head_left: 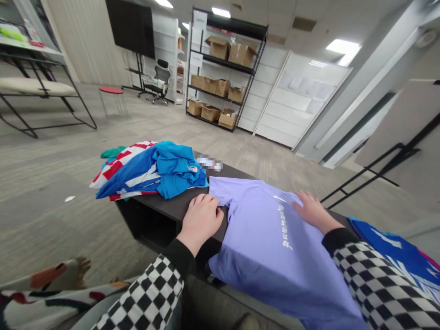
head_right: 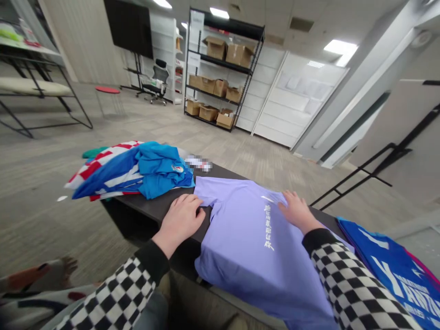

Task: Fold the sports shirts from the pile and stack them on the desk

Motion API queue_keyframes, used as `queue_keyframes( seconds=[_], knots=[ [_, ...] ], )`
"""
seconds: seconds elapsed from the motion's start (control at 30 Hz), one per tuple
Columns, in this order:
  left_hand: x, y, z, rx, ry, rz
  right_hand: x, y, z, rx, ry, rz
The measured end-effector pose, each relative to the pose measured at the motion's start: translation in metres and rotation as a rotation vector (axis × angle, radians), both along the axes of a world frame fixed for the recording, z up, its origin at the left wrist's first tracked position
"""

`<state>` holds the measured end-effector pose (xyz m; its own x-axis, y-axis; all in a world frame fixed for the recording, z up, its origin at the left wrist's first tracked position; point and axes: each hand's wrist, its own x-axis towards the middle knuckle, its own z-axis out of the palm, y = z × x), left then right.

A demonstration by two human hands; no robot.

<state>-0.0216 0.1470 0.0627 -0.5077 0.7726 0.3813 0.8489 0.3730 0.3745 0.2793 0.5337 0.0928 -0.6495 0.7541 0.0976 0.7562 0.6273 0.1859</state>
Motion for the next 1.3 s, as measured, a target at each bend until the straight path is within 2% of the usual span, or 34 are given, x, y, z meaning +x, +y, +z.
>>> queue_keyframes(
  seconds=[0.07, 0.17, 0.27, 0.33, 0.47, 0.53, 0.6, 0.8, 0.87, 1.0, 1.3],
  knots=[
    [-0.008, 0.006, 0.004, 0.044, -0.025, -0.013, -0.056, -0.023, -0.002, -0.068, 0.027, 0.073],
    [-0.030, 0.031, 0.016, 0.096, -0.027, -0.100, -0.125, -0.047, -0.007, -0.150, 0.071, 0.150],
    [-0.054, 0.066, 0.023, 0.032, -0.020, -0.182, -0.168, -0.058, -0.015, -0.181, 0.097, 0.153],
    [-0.068, 0.085, 0.017, -0.079, -0.010, -0.173, -0.181, -0.060, -0.023, -0.181, 0.116, 0.131],
    [-0.084, 0.098, -0.007, -0.282, -0.009, -0.132, -0.181, -0.060, -0.042, -0.187, 0.177, 0.083],
    [-0.088, 0.098, -0.012, -0.347, -0.038, -0.138, -0.177, -0.058, -0.047, -0.197, 0.185, 0.083],
    [-0.093, 0.098, -0.009, -0.386, -0.056, -0.142, -0.175, -0.058, -0.048, -0.199, 0.189, 0.089],
    [-0.115, 0.114, 0.019, -0.448, -0.045, -0.218, -0.178, -0.060, -0.044, -0.197, 0.229, 0.084],
    [-0.123, 0.119, 0.024, -0.470, -0.047, -0.174, -0.179, -0.063, -0.043, -0.196, 0.233, 0.085],
    [-0.137, 0.126, 0.025, -0.352, 0.024, 0.001, -0.180, -0.067, -0.040, -0.190, 0.249, 0.089],
    [-0.144, 0.137, 0.020, -0.362, 0.049, 0.019, -0.180, -0.069, -0.040, -0.190, 0.286, 0.095]
  ],
)
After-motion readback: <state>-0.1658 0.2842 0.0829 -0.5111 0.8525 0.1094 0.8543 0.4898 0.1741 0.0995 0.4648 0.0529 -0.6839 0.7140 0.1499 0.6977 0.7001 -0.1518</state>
